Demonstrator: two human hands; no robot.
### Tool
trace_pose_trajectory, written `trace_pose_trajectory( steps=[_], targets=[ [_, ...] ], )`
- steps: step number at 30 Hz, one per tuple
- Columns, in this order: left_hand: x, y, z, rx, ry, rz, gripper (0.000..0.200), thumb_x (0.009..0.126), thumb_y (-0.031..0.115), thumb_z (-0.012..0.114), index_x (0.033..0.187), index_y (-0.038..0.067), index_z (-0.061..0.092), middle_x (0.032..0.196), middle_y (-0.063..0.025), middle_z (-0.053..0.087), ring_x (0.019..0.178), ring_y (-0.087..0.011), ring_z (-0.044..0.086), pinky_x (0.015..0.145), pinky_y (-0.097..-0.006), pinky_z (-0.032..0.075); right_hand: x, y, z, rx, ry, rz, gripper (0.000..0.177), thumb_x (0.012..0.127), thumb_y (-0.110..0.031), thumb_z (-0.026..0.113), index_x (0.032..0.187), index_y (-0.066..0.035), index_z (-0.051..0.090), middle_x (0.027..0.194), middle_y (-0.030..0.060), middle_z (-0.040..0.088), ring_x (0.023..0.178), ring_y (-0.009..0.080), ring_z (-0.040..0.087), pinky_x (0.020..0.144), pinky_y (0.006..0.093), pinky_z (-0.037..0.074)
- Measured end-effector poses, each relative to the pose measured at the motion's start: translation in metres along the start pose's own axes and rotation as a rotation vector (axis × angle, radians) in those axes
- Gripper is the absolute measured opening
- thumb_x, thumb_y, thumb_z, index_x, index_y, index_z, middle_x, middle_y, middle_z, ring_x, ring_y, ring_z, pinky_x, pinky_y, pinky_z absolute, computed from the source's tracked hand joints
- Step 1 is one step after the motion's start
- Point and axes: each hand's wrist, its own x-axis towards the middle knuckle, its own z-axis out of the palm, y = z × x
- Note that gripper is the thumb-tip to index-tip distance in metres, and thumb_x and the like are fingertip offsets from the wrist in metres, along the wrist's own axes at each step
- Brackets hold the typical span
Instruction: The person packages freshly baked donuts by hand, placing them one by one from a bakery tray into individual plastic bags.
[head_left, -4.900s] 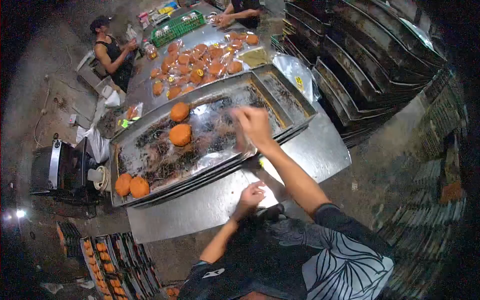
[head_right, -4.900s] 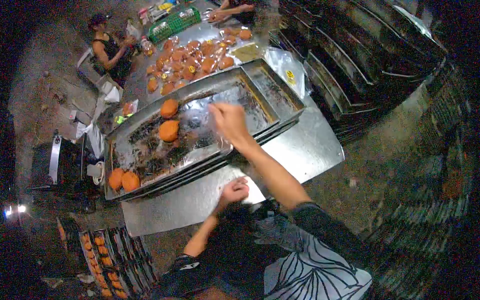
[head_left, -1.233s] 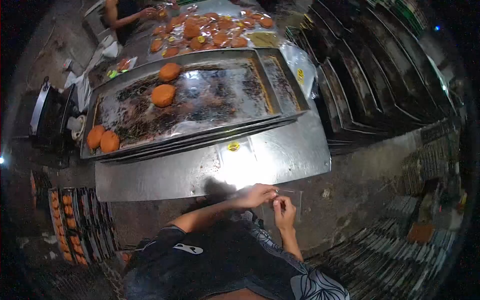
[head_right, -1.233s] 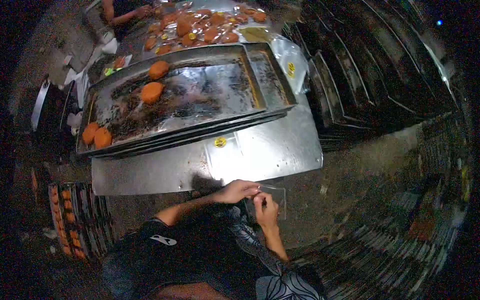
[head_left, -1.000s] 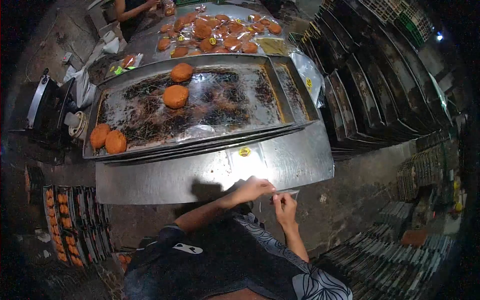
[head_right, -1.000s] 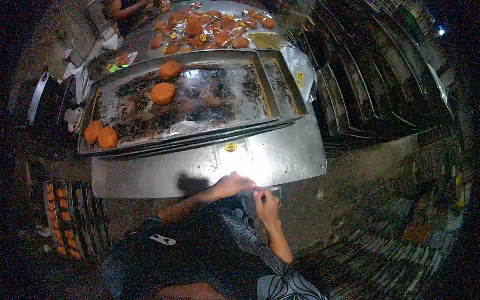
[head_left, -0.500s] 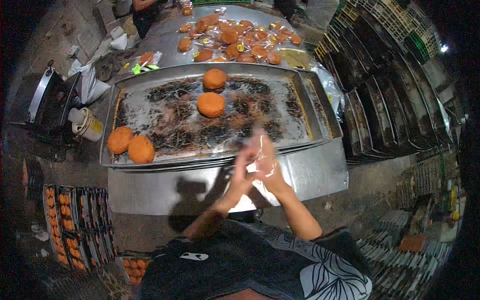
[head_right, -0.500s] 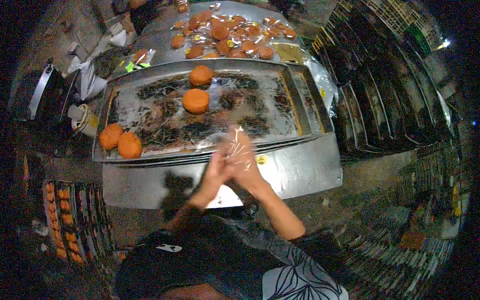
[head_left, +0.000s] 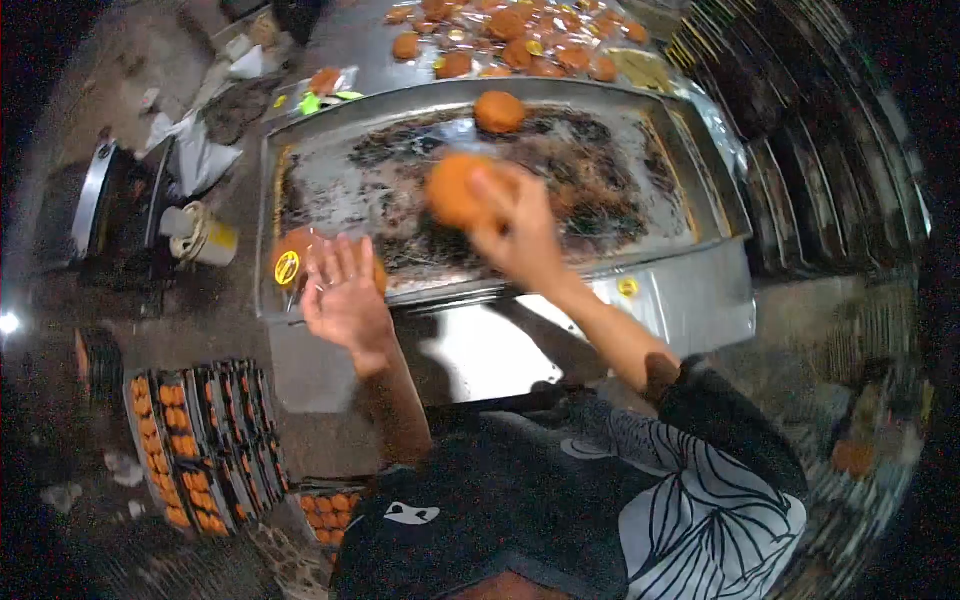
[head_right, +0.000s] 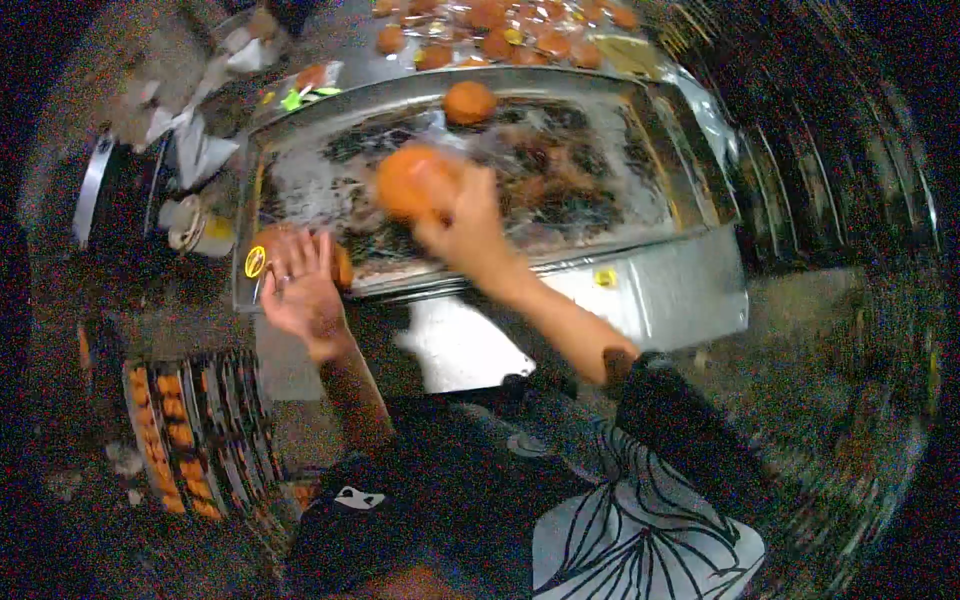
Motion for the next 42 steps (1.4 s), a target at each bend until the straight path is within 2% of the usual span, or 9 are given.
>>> trace_pose_trajectory(
  steps=[3, 15, 20, 22, 30, 34, 36, 39, 42],
  targets=[
    [-0.004, -0.046, -0.014, 0.004, -0.189, -0.150, 0.047, 0.080, 0.024, 0.038, 0.122, 0.003, 0.028, 0.123, -0.0184, 0.034, 0.114, -0.0314, 0.037, 0.095, -0.0516, 0.029, -0.014, -0.039, -0.012, 0.027, -0.007, -0.261, 0.080, 0.043, -0.011, 0.075, 0.118, -0.005, 0.046, 0.106, 0.0138, 0.053, 0.088, 0.0287, 0.050, 0.076, 0.0371, 0.042],
    [-0.104, -0.123, 0.066, -0.121, -0.374, -0.916, 0.062, 0.074, 0.034, 0.045, 0.123, 0.000, 0.029, 0.124, -0.0185, 0.037, 0.110, -0.0314, 0.040, 0.095, -0.0409, 0.032, -0.061, -0.031, -0.097, -0.227, 0.291, 0.075, 0.095, 0.045, -0.013, 0.075, 0.124, 0.011, 0.028, 0.098, 0.0143, 0.059, 0.072, 0.0238, 0.055, 0.065, 0.0299, 0.046],
    [-0.120, -0.174, 0.000, 0.813, -0.918, -0.285, 0.059, 0.081, 0.042, 0.042, 0.125, 0.006, 0.027, 0.122, -0.0160, 0.037, 0.113, -0.0265, 0.037, 0.097, -0.0389, 0.029, -0.052, -0.016, -0.127, -0.327, 0.195, 0.334, 0.088, 0.053, -0.017, 0.072, 0.125, 0.008, 0.027, 0.107, 0.0178, 0.054, 0.079, 0.0274, 0.056, 0.069, 0.0305, 0.046],
    [-0.116, -0.157, 0.023, 0.003, -0.484, -0.949, 0.059, 0.081, 0.046, 0.042, 0.124, 0.008, 0.030, 0.120, -0.0167, 0.038, 0.112, -0.0265, 0.038, 0.096, -0.0403, 0.030, -0.074, -0.014, -0.137, -0.093, 0.223, 0.329, 0.090, 0.056, -0.018, 0.071, 0.127, 0.007, 0.022, 0.110, 0.0180, 0.052, 0.086, 0.0297, 0.055, 0.075, 0.0319, 0.045],
    [-0.161, -0.166, 0.047, 0.388, -0.185, -0.829, 0.052, 0.077, 0.037, 0.050, 0.111, -0.001, 0.043, 0.103, -0.0123, 0.053, 0.088, -0.0263, 0.054, 0.079, -0.0344, 0.044, -0.117, 0.004, -0.178, -0.088, 0.153, 0.422, 0.072, 0.066, -0.031, 0.070, 0.122, -0.005, 0.033, 0.109, 0.0160, 0.043, 0.097, 0.0268, 0.049, 0.075, 0.0335, 0.045],
    [-0.190, -0.236, -0.050, 1.225, -1.129, -0.357, 0.032, 0.080, 0.021, 0.051, 0.102, -0.002, 0.049, 0.097, -0.0123, 0.055, 0.087, -0.0236, 0.054, 0.076, -0.0321, 0.044, -0.079, 0.092, -0.217, 0.145, -0.089, 0.435, 0.018, 0.075, -0.019, 0.056, 0.076, -0.003, 0.064, 0.065, 0.0134, 0.060, 0.059, 0.0211, 0.060, 0.055, 0.0310, 0.046],
    [-0.220, -0.265, -0.051, 1.527, -0.957, -0.599, 0.027, 0.076, 0.013, 0.055, 0.099, -0.002, 0.051, 0.095, -0.0134, 0.055, 0.087, -0.0267, 0.053, 0.076, -0.0330, 0.043, -0.007, 0.093, -0.224, -0.015, 0.021, 0.366, 0.021, 0.076, -0.020, 0.056, 0.085, -0.001, 0.061, 0.074, 0.0148, 0.060, 0.068, 0.0260, 0.059, 0.062, 0.0313, 0.046],
    [-0.218, -0.313, -0.118, 1.455, -1.657, 0.335, 0.034, 0.068, 0.018, 0.060, 0.096, 0.000, 0.054, 0.095, -0.0161, 0.054, 0.085, -0.0321, 0.051, 0.074, -0.0351, 0.042, 0.023, 0.111, -0.200, -0.033, 0.046, 0.074, 0.045, 0.077, -0.020, 0.054, 0.117, -0.002, 0.042, 0.115, 0.0202, 0.045, 0.106, 0.0329, 0.043, 0.091, 0.0355, 0.034],
    [-0.206, -0.336, -0.119, 1.615, -1.705, -0.399, 0.029, 0.076, 0.019, 0.050, 0.098, 0.000, 0.054, 0.092, -0.0161, 0.056, 0.086, -0.0290, 0.053, 0.076, -0.0328, 0.042, -0.085, 0.118, -0.213, 0.197, -0.295, 0.170, 0.053, 0.078, -0.026, 0.054, 0.123, -0.003, 0.036, 0.126, 0.0217, 0.035, 0.117, 0.0307, 0.035, 0.096, 0.0372, 0.029]
  ],
)
